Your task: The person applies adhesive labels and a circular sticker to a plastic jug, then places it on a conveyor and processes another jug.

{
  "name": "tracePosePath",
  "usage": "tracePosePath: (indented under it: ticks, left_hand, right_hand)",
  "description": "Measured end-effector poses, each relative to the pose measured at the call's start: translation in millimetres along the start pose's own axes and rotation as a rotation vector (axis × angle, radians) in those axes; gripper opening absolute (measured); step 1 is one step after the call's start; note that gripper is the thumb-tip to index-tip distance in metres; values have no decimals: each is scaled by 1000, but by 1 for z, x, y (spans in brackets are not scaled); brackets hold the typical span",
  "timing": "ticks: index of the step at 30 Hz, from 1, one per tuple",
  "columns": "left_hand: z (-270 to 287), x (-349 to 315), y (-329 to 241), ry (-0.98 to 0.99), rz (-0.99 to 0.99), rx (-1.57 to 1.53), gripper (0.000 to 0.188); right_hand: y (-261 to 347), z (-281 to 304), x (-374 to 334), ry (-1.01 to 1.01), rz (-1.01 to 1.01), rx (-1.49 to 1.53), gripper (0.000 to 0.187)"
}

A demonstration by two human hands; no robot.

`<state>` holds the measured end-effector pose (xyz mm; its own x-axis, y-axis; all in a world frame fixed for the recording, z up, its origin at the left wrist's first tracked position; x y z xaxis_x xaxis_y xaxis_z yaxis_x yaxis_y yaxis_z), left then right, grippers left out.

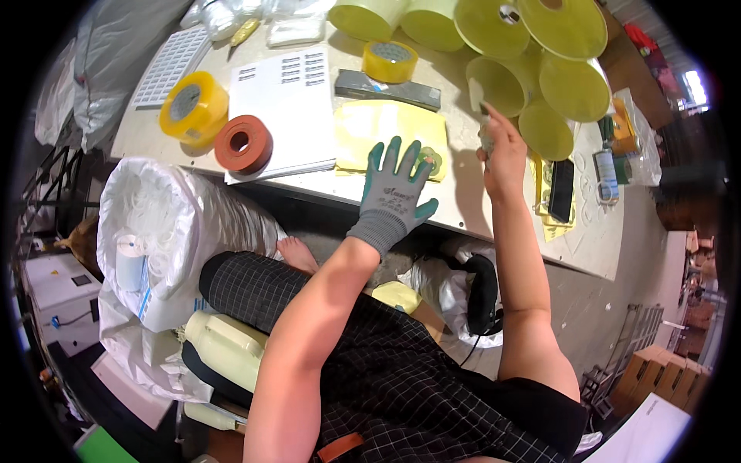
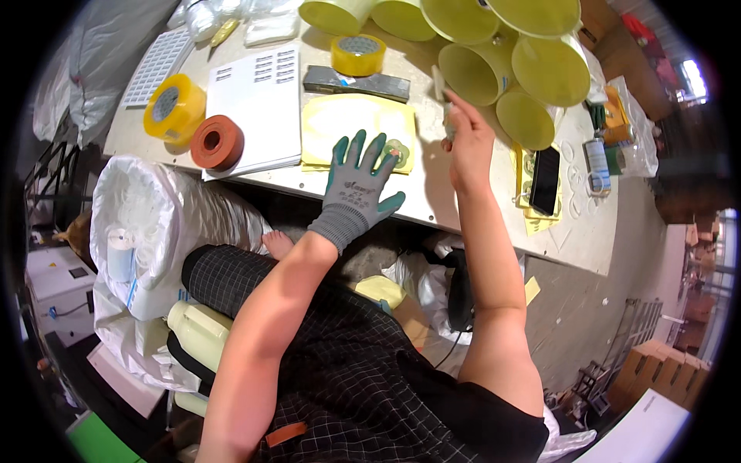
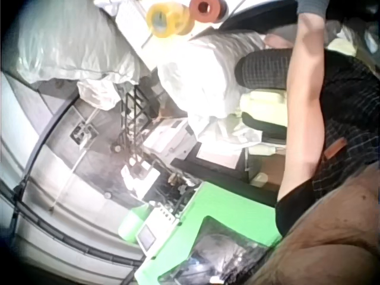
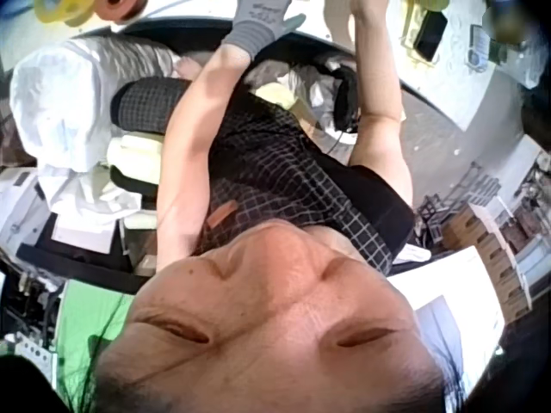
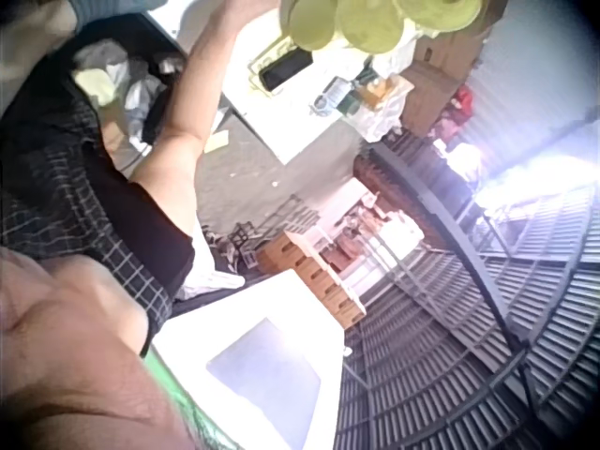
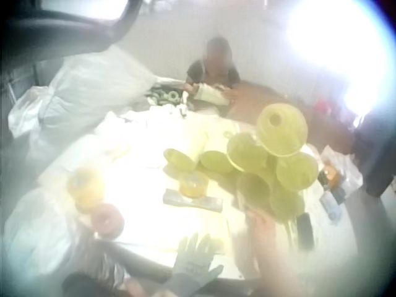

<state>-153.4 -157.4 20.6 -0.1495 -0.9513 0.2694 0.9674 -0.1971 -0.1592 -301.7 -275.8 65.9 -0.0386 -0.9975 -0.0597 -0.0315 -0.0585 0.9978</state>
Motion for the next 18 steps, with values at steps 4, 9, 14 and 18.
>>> tracePosePath:
  ticks: [4,9,14,18]
  left_hand:
    - [16,-4,-1,82,65,-16,84]
    - [92,-116,-80,262,-208,-209,32]
    - [192,-272,-35,-472,266,-304,15]
    - [219,-434,22,-935,1225,-704,24]
  right_hand:
    - [30,-51,-53,255,328,-140,30]
    - [16,-122,-132,506,355,-161,31]
    - [-3,-205,-261,929,392,-193,35]
    - [17,-233,-370,1225,702,-172,41]
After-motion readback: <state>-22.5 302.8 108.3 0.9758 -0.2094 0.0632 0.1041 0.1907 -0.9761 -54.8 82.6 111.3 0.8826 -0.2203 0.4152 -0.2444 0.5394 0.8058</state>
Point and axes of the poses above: each hand's wrist, its own x-axis towards the middle knuckle, its own z-axis out of the back of the hand, y = z × x, the point moved 8 cm from there along x, towards the middle knuckle, and after that the axes turned 6 degrees about -y, right-handed, at the moved point
